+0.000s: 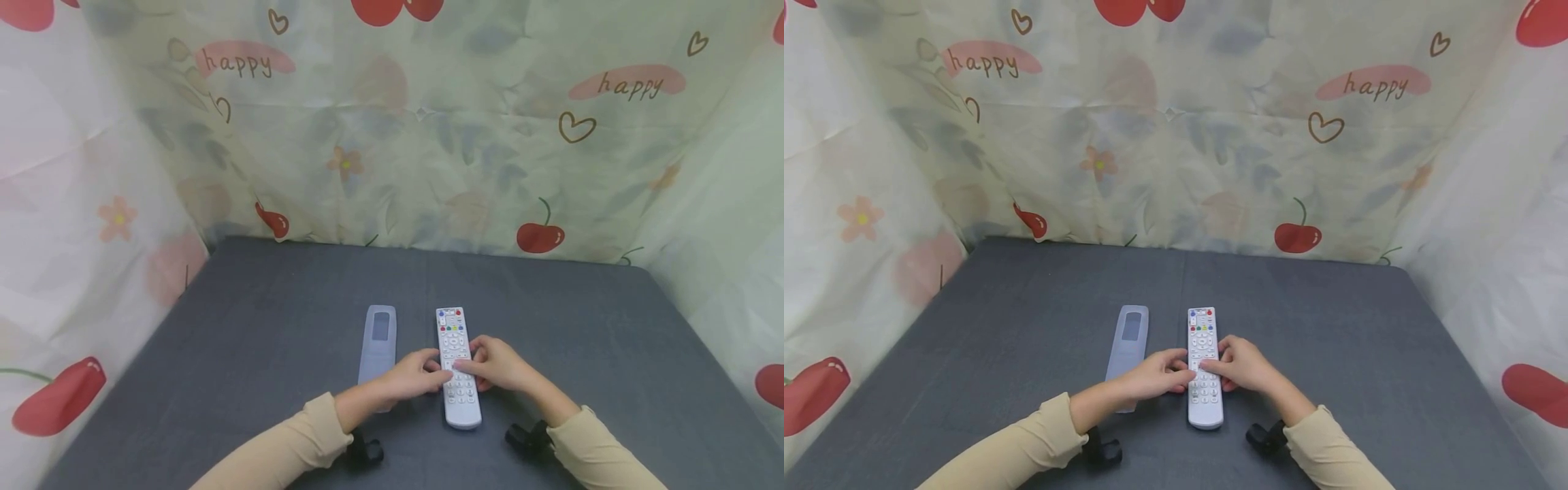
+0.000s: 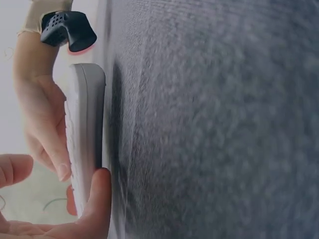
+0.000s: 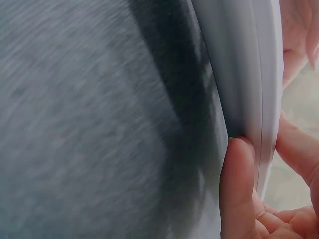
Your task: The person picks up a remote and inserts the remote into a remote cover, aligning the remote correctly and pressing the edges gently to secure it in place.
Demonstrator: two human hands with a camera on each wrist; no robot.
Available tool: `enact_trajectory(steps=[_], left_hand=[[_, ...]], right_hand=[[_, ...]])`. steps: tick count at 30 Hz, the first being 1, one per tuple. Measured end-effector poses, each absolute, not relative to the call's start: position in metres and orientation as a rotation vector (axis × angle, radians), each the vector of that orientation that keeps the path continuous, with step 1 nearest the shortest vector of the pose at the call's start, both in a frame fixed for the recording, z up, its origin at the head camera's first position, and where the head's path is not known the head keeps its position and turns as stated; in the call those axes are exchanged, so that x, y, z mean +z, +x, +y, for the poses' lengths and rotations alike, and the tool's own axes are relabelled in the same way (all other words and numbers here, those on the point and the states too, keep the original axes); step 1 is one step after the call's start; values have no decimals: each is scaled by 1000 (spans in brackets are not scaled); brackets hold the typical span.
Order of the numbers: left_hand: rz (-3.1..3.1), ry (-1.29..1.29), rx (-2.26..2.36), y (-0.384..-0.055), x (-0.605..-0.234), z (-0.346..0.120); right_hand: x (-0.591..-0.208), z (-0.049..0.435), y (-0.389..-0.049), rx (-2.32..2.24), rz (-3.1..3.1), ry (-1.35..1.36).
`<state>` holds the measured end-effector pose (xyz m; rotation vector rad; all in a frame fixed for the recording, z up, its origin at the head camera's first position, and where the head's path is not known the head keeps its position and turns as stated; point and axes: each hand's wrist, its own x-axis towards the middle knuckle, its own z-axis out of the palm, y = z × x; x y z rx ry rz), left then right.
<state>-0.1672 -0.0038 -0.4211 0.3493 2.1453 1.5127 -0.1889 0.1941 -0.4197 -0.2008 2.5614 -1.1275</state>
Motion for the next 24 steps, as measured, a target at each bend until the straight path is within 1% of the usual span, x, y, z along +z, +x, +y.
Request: enact_trajectory(steps=[12, 24], left_hand=[[2042, 285, 1706, -181, -416, -20], [2031, 314, 1741, -189, -403, -38]], right_hand=[[-407, 178, -191, -1285, 2495, -371], [-395, 166, -191, -1382, 2483, -370]])
